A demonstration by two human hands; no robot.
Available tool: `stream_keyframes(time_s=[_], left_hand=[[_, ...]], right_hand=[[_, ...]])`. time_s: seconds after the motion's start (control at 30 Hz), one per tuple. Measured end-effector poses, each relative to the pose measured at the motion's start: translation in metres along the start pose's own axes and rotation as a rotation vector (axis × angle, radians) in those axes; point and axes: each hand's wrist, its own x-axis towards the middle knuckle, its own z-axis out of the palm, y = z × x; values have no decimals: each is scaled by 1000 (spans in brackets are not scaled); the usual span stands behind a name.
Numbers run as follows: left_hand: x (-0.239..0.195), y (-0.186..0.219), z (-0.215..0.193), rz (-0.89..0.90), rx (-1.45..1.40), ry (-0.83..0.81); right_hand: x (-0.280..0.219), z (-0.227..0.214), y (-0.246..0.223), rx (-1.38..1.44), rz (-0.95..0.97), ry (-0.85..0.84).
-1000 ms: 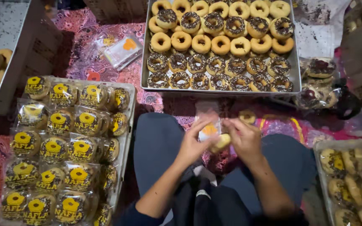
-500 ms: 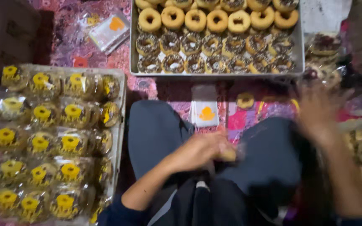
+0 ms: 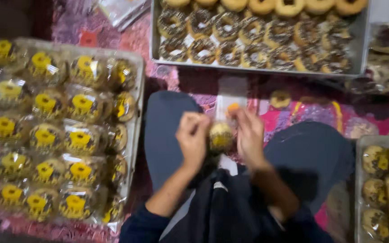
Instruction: The person sits on the floor and repeatedly picks doughnuts from a metal tray, places them into clear plastic bags, and sets the filled bags into a crate. The doughnuts include plain and chocolate-sprinkled varieties.
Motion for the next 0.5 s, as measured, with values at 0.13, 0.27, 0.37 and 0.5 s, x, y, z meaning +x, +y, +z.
stream_keyframes(time_s=[0.13, 0.27, 0.37, 0.5], left_hand=[[15, -30, -75, -111, 186, 101], [-14, -54, -125, -497, 150, 50], [-27, -69, -121, -617, 147, -158], [-19, -67, -66, -578, 17, -481]], right_hand=[[36, 10, 45, -648, -372, -369], [21, 17, 120, -471, 117, -356], [17, -22, 153, -246, 304, -376], [48, -109, 136, -199, 338, -226]])
